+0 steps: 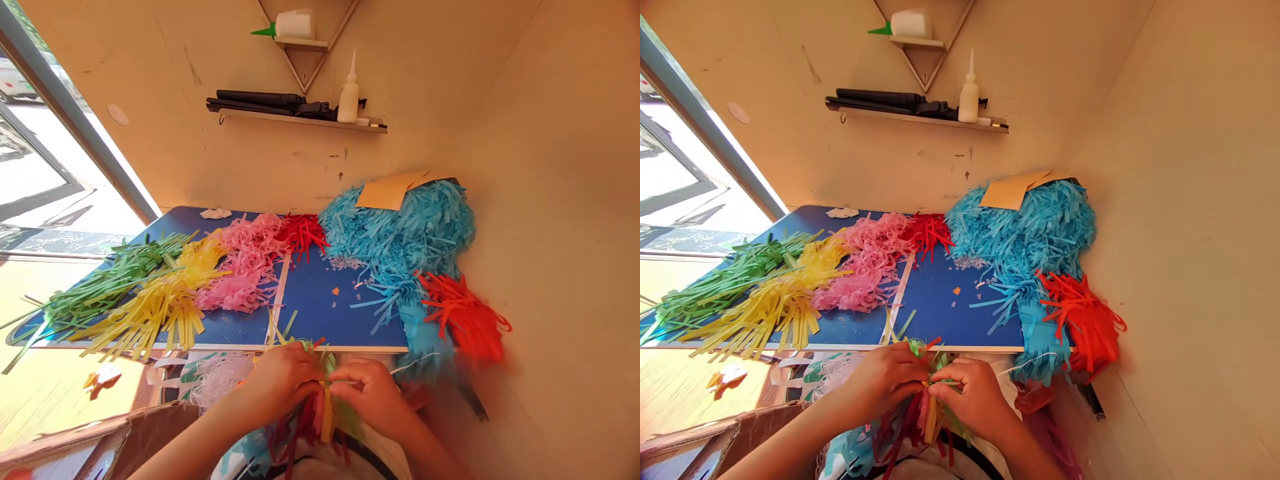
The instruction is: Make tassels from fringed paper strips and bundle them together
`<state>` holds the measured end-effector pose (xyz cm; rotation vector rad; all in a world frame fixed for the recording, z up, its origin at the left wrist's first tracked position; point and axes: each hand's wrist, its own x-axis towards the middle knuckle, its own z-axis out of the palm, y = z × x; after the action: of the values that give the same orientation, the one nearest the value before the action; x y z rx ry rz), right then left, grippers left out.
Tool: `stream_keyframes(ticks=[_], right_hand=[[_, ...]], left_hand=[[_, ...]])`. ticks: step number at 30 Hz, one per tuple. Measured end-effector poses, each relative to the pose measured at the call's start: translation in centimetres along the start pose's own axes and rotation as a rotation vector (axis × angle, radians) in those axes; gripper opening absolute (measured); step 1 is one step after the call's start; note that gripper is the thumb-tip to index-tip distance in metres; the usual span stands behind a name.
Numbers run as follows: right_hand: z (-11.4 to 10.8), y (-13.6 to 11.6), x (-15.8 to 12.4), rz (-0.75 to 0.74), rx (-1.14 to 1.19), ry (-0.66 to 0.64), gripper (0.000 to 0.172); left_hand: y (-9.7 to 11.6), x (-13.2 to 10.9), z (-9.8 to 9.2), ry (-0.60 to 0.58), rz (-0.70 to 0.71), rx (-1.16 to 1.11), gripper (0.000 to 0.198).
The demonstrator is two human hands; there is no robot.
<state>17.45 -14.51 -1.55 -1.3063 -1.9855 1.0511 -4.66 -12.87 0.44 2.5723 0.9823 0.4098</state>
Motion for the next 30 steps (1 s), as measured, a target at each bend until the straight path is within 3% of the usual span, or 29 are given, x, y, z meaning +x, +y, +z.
stream_keyframes(ticks=[6, 12, 24, 30], right_hand=[[-0.7, -0.5, -0.2, 0.006, 0.017, 0.042, 0.019], [-2.1, -1.2, -0.2, -0.007, -0.011, 0.041, 0.017], [-7.4, -2.6, -0.2, -0.095, -0.25, 0.121, 0.017], [-11.9, -3.7, -1.3, -0.091, -0.31, 0.232, 0.022]], left_hand=[[1.4, 1.7, -0.5, 0.021, 0.059, -0.036, 0.029], [1.3, 2.9, -1.2, -0.019, 0.029, -0.03, 0.021], [0.3, 3.8, -6.7, 0.013, -0.046, -0.197, 0.026], [-0.1, 5.4, -10.4, -0.036, -0.055, -0.151, 0.019]])
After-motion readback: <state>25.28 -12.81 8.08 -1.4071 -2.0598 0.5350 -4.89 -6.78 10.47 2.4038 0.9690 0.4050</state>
